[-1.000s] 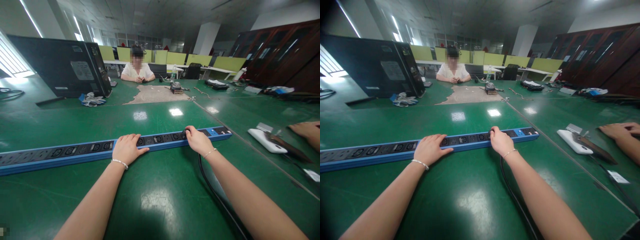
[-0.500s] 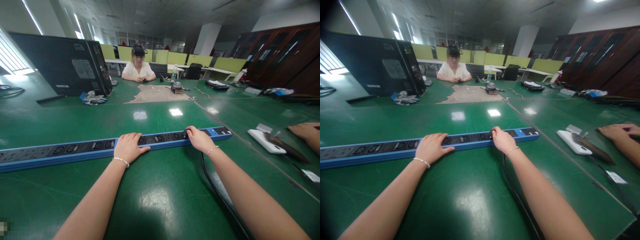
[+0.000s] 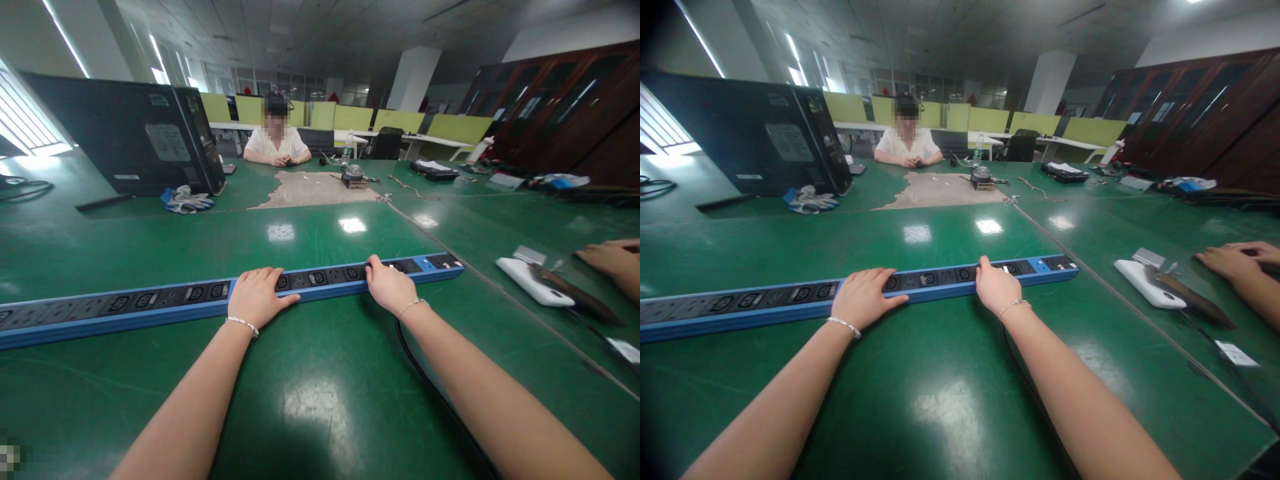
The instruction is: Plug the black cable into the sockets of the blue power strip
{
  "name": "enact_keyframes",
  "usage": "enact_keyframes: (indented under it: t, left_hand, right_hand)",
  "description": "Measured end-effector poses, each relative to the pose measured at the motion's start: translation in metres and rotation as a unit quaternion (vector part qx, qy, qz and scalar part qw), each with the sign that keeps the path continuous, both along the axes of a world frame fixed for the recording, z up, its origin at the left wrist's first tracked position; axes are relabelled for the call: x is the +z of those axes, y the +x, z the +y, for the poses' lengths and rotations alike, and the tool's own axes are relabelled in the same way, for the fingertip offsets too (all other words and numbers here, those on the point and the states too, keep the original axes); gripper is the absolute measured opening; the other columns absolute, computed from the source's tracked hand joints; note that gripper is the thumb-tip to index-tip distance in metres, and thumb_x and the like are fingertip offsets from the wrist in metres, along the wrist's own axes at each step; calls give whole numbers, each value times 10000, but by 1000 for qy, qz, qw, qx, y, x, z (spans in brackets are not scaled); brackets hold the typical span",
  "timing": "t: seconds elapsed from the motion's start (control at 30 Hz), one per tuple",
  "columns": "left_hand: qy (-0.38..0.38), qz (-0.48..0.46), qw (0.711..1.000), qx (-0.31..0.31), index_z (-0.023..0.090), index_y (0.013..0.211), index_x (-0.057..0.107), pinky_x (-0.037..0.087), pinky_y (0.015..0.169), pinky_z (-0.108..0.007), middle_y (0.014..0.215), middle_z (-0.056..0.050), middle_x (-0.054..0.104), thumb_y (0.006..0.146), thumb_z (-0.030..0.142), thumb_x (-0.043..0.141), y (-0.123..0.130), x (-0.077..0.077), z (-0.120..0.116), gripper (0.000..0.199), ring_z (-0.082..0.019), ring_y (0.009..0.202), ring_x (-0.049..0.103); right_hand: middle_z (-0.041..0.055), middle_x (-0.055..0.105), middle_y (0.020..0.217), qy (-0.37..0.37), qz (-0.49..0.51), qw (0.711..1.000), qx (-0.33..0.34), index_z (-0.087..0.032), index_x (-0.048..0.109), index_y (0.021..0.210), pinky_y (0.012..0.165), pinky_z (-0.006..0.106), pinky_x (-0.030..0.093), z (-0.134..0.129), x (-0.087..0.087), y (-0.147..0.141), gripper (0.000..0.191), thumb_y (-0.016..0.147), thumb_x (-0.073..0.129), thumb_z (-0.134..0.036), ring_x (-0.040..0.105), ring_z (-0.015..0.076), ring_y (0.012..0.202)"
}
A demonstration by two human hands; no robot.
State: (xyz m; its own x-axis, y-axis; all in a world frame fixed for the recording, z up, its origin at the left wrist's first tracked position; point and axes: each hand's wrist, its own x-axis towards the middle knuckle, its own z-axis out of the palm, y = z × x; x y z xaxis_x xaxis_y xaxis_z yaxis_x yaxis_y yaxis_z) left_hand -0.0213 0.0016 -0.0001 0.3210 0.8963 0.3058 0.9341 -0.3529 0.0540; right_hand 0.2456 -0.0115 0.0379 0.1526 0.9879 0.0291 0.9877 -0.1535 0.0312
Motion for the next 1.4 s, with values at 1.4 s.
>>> enact_keyframes:
  t: [1.4]
  left_hand:
    - [3, -21, 1000, -2, 218, 1178, 531, 355, 927, -391, 1165, -99, 597, 725, 636, 506, 0, -1, -1, 616, -264, 1095, 517]
  right_hand:
    - [51, 658, 1021, -7, 280, 947, 154, -226, 522, 1130, 796, 248, 407, 8, 6, -97, 335, 920, 271, -301, 606, 159, 944]
